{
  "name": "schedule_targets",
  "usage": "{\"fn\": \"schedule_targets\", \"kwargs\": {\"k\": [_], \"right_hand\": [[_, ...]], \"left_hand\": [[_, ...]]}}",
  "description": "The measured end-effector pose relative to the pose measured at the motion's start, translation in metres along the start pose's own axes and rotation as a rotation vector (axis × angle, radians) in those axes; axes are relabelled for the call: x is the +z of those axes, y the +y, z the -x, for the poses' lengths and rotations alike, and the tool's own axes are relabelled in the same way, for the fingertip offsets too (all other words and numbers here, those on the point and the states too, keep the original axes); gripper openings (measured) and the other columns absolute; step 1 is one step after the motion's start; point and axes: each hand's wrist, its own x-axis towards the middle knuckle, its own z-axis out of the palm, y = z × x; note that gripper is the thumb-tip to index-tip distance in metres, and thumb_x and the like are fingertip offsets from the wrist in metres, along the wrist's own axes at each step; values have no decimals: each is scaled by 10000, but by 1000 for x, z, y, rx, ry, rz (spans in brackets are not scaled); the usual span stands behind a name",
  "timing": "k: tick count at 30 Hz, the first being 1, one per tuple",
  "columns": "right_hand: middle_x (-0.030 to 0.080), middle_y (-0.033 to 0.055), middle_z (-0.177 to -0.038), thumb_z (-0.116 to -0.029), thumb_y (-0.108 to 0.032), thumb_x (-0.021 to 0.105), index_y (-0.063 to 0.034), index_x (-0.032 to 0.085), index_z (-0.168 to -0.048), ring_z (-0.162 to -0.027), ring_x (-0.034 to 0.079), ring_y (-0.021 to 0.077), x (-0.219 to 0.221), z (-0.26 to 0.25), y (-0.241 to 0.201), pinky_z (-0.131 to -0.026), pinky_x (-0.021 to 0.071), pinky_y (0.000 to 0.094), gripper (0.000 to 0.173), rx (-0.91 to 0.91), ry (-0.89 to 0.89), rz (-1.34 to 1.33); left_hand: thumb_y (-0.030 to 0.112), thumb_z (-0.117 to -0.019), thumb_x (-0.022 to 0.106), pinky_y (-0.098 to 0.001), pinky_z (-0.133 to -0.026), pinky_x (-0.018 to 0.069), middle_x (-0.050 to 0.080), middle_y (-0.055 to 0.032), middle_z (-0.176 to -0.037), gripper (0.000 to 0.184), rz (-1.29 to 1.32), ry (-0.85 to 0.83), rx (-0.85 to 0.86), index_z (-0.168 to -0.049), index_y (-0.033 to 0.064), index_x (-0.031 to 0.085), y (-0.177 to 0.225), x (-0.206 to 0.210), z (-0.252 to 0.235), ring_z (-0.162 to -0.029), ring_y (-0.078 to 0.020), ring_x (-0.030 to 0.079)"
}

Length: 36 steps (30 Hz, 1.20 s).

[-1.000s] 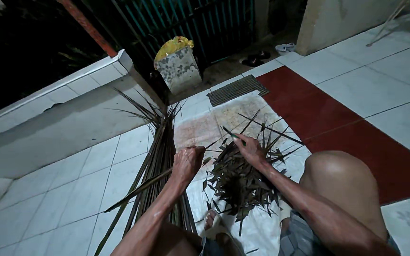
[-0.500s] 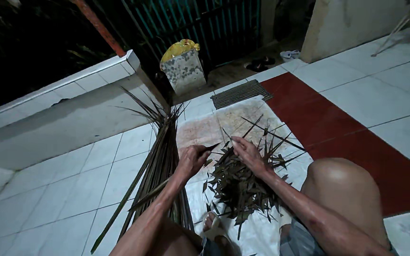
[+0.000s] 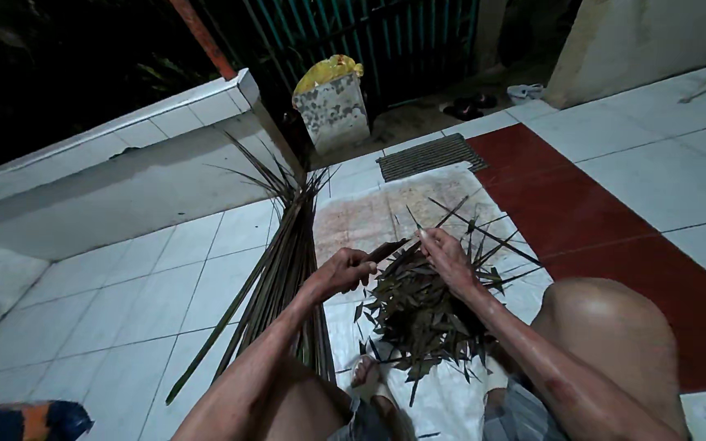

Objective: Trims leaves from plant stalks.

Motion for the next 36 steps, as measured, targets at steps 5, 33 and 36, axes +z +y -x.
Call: {"fn": "schedule_targets", "kwargs": {"k": [5, 33, 36], "right_hand": [[693, 87, -920, -1083, -394, 481, -93, 638, -1331, -781, 660, 190, 12, 14, -6, -764, 567, 420, 420, -91, -115, 243], [750, 65, -1072, -1082, -414, 465, -208, 706, -1327, -980, 699, 195, 35, 31, -28, -902, 540, 438, 401, -76, -140, 401], [753, 58, -1078, -1080, -420, 469, -215, 713, -1319, -1000, 701, 195, 35, 31, -27, -916, 539, 442, 398, -66, -126, 420]], "left_hand": [[291, -1062, 582, -229, -511, 461, 717, 5, -768, 276, -83, 191, -15, -1019, 72, 744, -5, -4, -9, -519, -47, 553], [295, -1054, 534, -522, -822, 551, 732, -113, -901, 300, -621, 458, -53, -995, 110, 763, 24, 30, -18, -911, -297, 709], [289, -1057, 516, -526, -827, 556, 742, -112, -924, 307, -691, 470, -44, -1017, 117, 768, 25, 34, -17, -937, -307, 717]]}}
